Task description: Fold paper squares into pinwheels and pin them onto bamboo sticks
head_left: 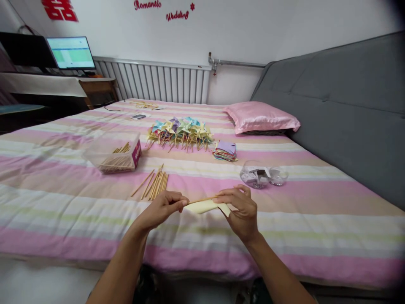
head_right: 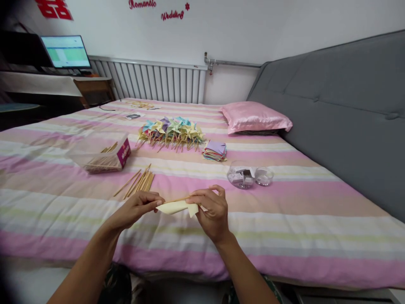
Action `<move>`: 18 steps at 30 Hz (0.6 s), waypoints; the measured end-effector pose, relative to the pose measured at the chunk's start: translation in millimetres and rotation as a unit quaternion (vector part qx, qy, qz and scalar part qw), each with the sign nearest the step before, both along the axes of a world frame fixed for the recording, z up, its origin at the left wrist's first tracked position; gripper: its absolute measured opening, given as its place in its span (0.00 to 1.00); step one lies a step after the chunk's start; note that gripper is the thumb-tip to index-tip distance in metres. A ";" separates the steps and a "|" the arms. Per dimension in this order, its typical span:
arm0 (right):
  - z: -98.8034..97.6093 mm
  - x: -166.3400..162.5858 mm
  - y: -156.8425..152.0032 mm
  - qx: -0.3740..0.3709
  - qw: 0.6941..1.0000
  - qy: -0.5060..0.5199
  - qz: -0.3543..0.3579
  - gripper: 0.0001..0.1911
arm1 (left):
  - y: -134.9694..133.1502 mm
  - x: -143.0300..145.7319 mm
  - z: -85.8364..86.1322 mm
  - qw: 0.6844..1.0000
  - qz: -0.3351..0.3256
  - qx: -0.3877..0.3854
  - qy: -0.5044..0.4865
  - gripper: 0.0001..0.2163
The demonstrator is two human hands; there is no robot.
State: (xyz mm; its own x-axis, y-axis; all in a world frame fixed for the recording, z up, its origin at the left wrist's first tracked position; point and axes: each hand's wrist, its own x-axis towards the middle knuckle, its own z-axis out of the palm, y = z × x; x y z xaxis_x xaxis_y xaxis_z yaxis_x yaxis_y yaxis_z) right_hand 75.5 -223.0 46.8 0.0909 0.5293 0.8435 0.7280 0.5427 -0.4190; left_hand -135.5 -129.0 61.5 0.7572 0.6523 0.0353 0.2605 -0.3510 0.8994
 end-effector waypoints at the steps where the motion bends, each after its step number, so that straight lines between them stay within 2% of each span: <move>1: 0.4 -0.1 -0.2 -0.001 1.000 0.000 0.000 0.05 | -0.1 0.0 0.2 1.000 -0.002 0.001 -0.001 0.18; 9: 1.2 2.1 -0.5 -0.012 1.000 -0.016 -0.006 0.05 | -0.7 1.1 0.8 1.000 -0.011 0.010 0.009 0.18; 18: 1.6 2.1 0.0 0.008 1.000 -0.016 -0.012 0.02 | -2.4 4.3 0.8 1.000 -0.012 -0.009 -0.007 0.17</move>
